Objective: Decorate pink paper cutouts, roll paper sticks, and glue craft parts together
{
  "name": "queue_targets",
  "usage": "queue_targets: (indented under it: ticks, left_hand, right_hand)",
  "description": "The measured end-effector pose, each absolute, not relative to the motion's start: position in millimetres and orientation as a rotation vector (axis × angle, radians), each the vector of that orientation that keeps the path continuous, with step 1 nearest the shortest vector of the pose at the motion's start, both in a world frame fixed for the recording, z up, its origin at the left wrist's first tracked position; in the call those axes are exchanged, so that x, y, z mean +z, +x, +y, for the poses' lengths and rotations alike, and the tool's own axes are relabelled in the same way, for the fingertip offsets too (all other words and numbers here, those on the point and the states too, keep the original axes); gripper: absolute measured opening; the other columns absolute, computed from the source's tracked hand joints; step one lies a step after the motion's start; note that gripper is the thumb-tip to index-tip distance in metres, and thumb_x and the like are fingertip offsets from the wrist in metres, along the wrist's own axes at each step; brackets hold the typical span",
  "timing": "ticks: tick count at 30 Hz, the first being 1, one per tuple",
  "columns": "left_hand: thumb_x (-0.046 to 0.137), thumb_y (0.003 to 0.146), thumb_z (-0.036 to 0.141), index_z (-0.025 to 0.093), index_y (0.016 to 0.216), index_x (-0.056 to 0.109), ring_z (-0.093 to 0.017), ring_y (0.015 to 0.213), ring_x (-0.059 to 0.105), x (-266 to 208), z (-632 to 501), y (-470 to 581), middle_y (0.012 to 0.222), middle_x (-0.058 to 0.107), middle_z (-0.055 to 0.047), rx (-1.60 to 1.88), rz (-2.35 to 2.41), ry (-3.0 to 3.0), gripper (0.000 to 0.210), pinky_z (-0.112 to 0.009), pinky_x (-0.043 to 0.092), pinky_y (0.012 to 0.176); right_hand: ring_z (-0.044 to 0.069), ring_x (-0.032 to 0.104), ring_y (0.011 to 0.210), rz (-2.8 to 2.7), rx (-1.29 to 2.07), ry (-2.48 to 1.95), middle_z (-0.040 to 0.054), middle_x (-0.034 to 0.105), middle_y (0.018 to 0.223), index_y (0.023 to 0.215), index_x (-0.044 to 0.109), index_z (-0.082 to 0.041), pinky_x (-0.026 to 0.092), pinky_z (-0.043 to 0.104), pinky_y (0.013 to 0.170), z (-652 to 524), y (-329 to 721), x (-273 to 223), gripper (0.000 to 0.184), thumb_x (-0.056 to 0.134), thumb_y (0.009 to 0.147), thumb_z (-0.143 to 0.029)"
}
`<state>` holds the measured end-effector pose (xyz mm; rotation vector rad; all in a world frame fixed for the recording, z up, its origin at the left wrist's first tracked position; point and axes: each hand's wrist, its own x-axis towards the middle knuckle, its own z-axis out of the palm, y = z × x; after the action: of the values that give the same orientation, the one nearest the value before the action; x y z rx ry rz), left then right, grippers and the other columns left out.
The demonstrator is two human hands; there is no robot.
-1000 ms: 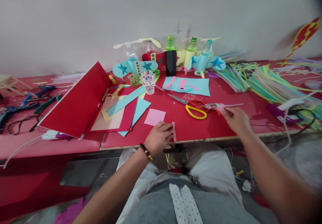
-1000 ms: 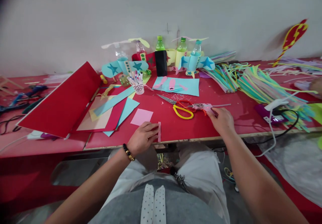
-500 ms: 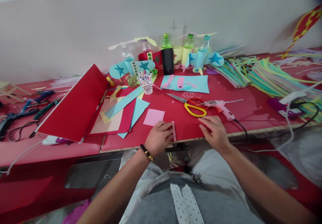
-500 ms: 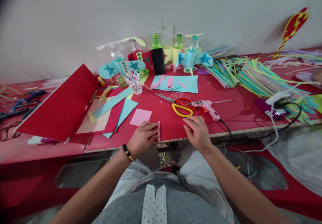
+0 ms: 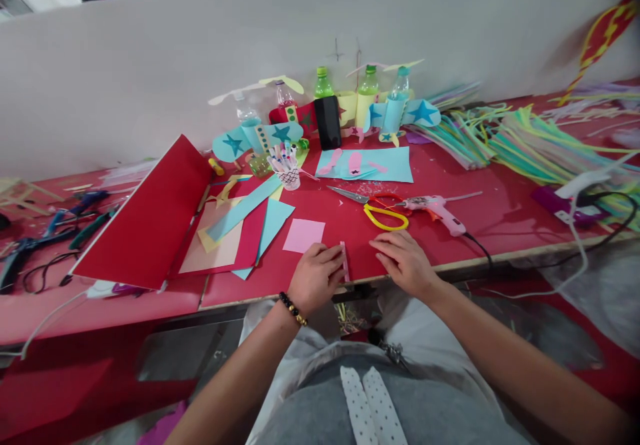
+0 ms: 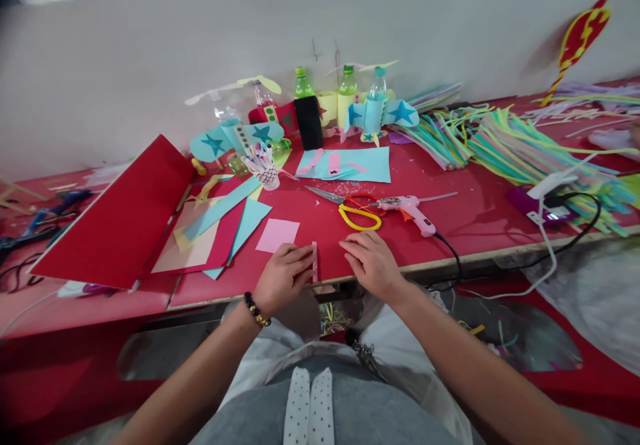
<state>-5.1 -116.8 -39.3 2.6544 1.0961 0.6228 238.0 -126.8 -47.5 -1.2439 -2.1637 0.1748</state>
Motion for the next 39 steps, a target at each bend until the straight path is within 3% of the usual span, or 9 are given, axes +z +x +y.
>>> queue_targets:
  ticks: [6, 16, 24, 34, 39]
  left_hand:
    - [0.055, 0.086, 0.022, 0.018, 0.115, 0.063, -0.022, 0.101, 0.047, -41.3, -117.5, -5.1, 0.124, 0.060, -0.003, 0.632, 1.111, 2.638, 0.031, -0.039, 0.044, 0.093]
    - [0.055, 0.085, 0.022, 0.019, 0.108, 0.067, -0.024, 0.101, 0.048, -38.4, -118.5, -4.0, 0.119, 0.062, -0.003, 0.637, 1.117, 2.639, 0.026, -0.041, 0.044, 0.092]
    - [0.060, 0.082, 0.024, 0.021, 0.108, 0.067, -0.023, 0.100, 0.047, -31.1, -116.3, -2.8, 0.115, 0.064, -0.003, 0.658, 1.158, 2.608, 0.027, -0.041, 0.043, 0.093]
    - [0.057, 0.080, 0.013, 0.023, 0.083, 0.075, -0.021, 0.086, 0.048, -27.7, -110.4, 9.0, 0.085, 0.067, -0.004, 0.602, 1.250, 2.553, 0.021, -0.036, 0.045, 0.077]
    - [0.058, 0.078, 0.012, 0.024, 0.082, 0.075, -0.021, 0.081, 0.049, -23.2, -102.3, 14.7, 0.077, 0.067, -0.005, 0.484, 1.273, 2.572, 0.021, -0.036, 0.044, 0.075]
  right_hand:
    - [0.022, 0.050, 0.094, -2.314, 0.301, -1.071, 0.0101, 0.060, 0.104, 0.118, 0.063, -0.024, 0.044, 0.040, 0.084, -94.0, 219.5, -36.6, 0.037, 0.043, 0.089, -0.014]
    - [0.020, 0.045, 0.090, -2.431, 0.331, -0.982, 0.0090, 0.058, 0.098, 0.103, 0.072, -0.024, 0.041, 0.038, 0.081, -68.5, 200.9, -40.7, 0.032, 0.048, 0.086, -0.012]
    - [0.022, 0.043, 0.092, -2.503, 0.237, -1.004, 0.0087, 0.057, 0.098, 0.102, 0.072, -0.025, 0.039, 0.039, 0.082, -71.4, 206.5, -34.4, 0.031, 0.049, 0.085, -0.013]
    - [0.023, 0.043, 0.090, -2.517, 0.133, -1.116, 0.0098, 0.056, 0.096, 0.095, 0.073, -0.020, 0.038, 0.038, 0.078, -91.8, 224.4, -22.0, 0.026, 0.049, 0.086, -0.018]
    - [0.022, 0.044, 0.088, -2.499, 0.123, -1.176, 0.0100, 0.057, 0.093, 0.093, 0.073, -0.019, 0.038, 0.037, 0.077, -106.1, 232.0, -22.9, 0.025, 0.050, 0.084, -0.016]
